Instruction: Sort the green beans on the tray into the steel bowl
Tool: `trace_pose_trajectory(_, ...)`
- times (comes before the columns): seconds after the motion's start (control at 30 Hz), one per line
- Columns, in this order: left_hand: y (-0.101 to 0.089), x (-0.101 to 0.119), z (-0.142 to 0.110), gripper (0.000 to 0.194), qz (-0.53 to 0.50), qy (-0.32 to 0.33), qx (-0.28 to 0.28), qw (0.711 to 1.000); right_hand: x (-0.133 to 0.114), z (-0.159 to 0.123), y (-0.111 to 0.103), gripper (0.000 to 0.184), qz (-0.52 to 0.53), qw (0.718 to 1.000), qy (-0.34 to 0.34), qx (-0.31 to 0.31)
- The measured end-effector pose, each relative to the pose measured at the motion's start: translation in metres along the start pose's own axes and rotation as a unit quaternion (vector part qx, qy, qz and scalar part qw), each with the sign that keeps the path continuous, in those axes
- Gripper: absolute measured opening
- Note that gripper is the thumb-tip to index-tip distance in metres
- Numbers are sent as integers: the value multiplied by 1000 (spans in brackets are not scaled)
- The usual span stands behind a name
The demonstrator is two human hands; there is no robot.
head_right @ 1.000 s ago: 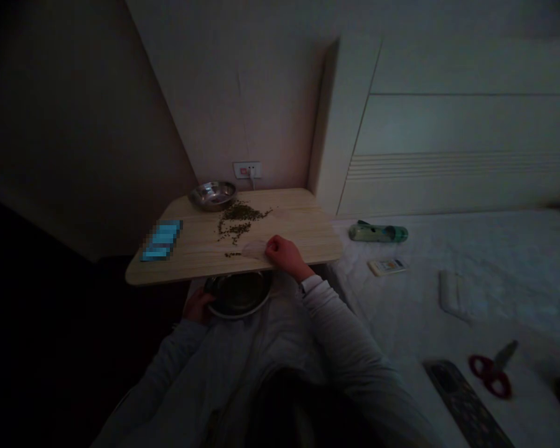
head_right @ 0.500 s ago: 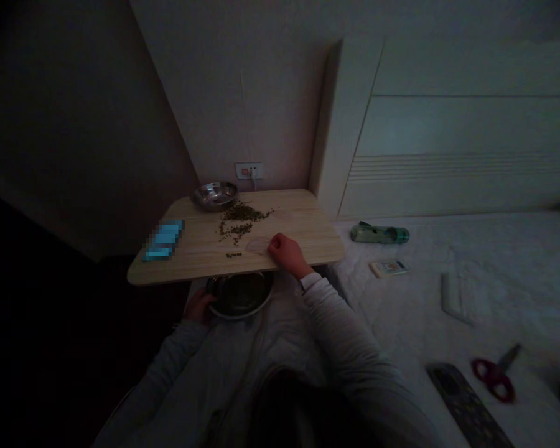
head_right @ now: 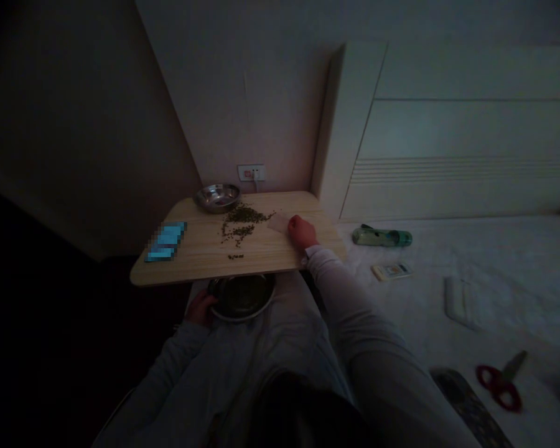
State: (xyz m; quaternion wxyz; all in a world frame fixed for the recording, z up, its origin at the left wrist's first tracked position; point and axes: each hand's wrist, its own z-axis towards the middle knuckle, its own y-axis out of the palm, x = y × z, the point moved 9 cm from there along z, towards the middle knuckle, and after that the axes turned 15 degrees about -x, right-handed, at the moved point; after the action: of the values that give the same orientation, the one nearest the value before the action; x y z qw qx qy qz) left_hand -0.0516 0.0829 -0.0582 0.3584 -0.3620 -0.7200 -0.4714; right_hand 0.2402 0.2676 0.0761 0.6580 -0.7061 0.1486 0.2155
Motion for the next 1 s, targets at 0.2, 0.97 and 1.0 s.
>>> trace_pose_trajectory(0.2,-2,0,4,16,19,9,-26,999,7,15,-6,22,-8,1000,21,13)
trace_pose_trajectory(0.97,-1,1,1,16,17,21,-10,1000,-56,-32,47,15,440,887,-139,15)
trace_pose_trajectory(1.0,0,3,1,15,19,26,-15,999,-54,-33,46,15,436,889,-139,22)
